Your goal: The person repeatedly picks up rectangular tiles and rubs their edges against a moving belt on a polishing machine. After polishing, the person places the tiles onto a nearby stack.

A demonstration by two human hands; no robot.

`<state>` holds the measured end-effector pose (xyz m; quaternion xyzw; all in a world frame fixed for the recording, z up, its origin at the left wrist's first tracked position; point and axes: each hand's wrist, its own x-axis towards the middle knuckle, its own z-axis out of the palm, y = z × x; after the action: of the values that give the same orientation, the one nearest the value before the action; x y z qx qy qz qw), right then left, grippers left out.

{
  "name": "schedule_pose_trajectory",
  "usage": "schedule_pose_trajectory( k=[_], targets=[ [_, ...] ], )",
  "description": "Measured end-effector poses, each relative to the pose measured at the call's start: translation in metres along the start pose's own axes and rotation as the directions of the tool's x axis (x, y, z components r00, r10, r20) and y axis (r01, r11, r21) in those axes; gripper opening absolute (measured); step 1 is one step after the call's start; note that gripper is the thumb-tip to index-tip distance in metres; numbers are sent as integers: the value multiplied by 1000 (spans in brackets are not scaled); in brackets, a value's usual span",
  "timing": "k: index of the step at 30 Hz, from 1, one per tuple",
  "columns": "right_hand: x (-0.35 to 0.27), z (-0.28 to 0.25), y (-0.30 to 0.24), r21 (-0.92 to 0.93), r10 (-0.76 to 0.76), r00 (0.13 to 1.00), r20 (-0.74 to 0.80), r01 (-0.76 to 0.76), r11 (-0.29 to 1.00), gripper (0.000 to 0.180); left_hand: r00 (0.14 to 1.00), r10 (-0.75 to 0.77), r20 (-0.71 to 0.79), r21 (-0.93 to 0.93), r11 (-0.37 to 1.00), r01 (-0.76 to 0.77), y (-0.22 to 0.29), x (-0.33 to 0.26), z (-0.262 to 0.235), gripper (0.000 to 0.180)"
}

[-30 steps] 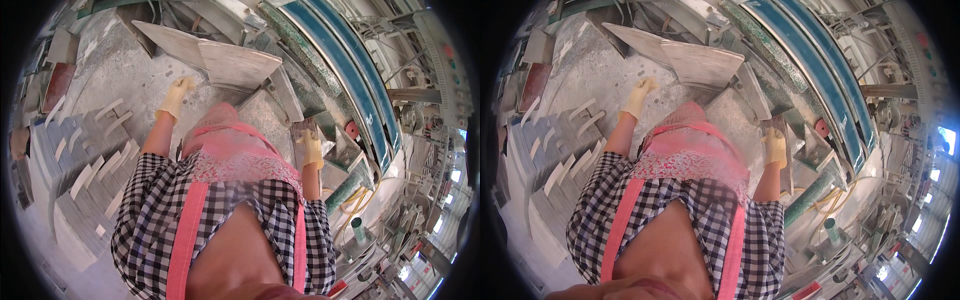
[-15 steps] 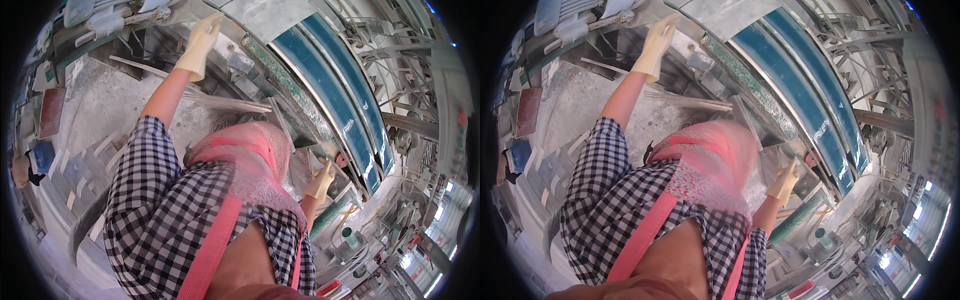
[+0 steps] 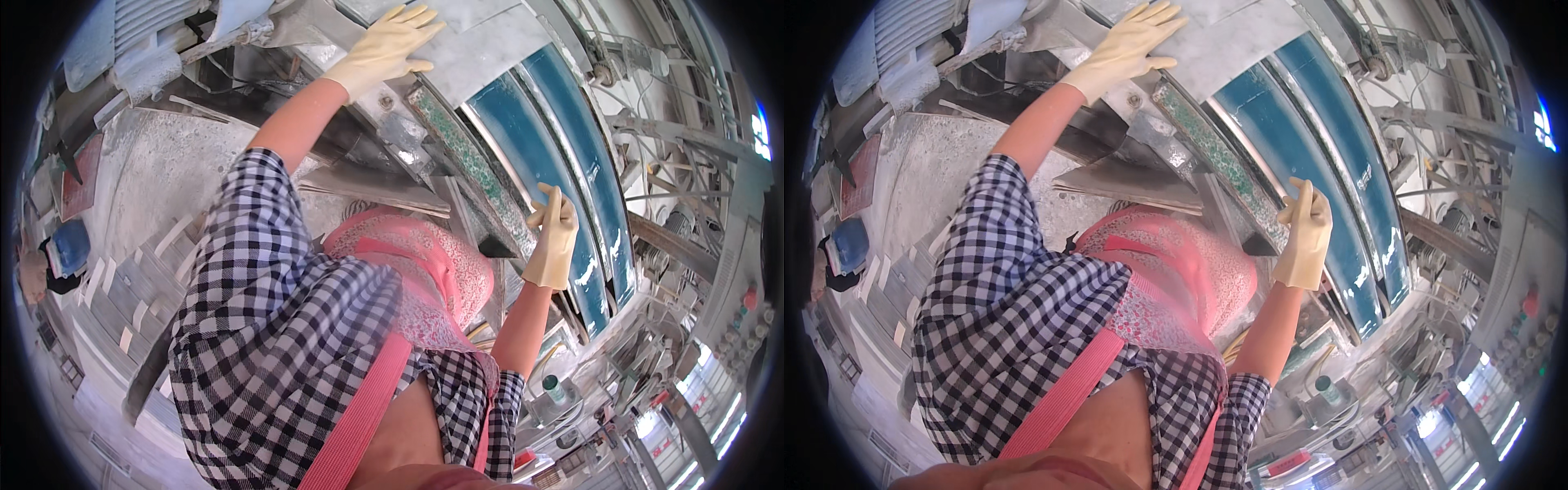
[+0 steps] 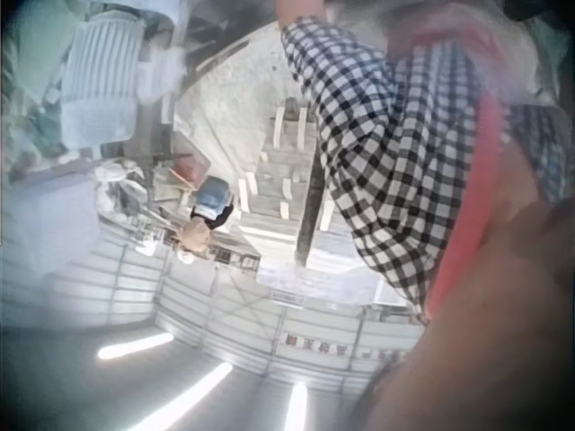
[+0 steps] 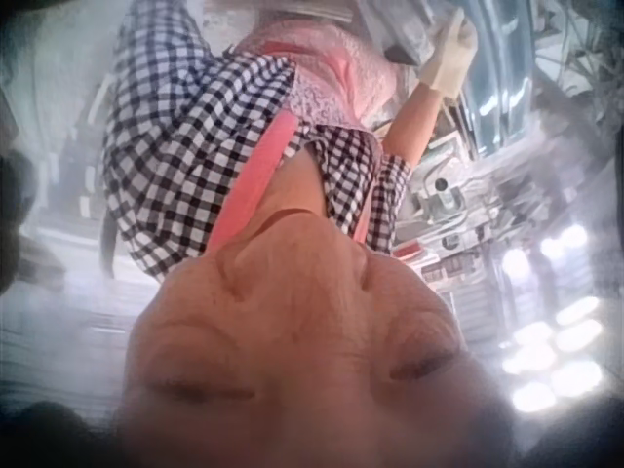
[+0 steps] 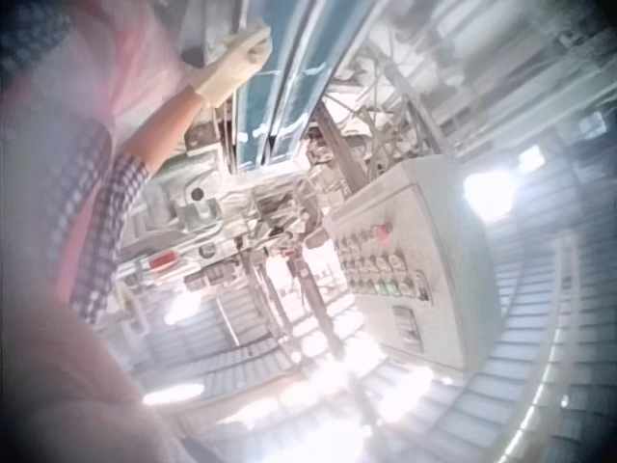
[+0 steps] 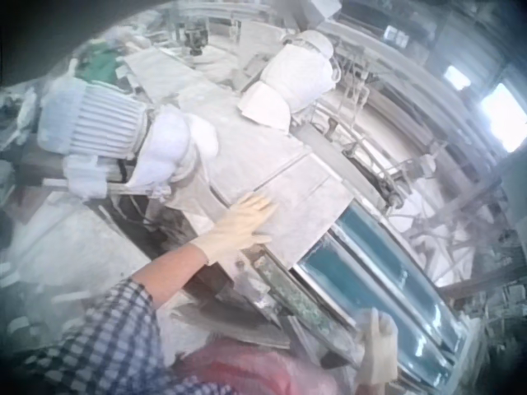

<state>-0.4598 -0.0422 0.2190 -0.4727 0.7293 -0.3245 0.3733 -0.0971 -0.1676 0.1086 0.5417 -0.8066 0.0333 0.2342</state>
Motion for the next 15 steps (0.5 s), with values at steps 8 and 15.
schedule_pose_trajectory(
  k=[8, 15],
  targets=[
    [23, 52, -18, 1, -37, 992, 123, 38, 999, 42, 993, 85, 80, -130, 989, -74, -6, 1, 6, 81],
    [38, 62, -34, -66, -55, 981, 188, 69, 995, 40, 996, 74, 48, 77, 994, -77, -60, 5, -23, 62]
  ],
)
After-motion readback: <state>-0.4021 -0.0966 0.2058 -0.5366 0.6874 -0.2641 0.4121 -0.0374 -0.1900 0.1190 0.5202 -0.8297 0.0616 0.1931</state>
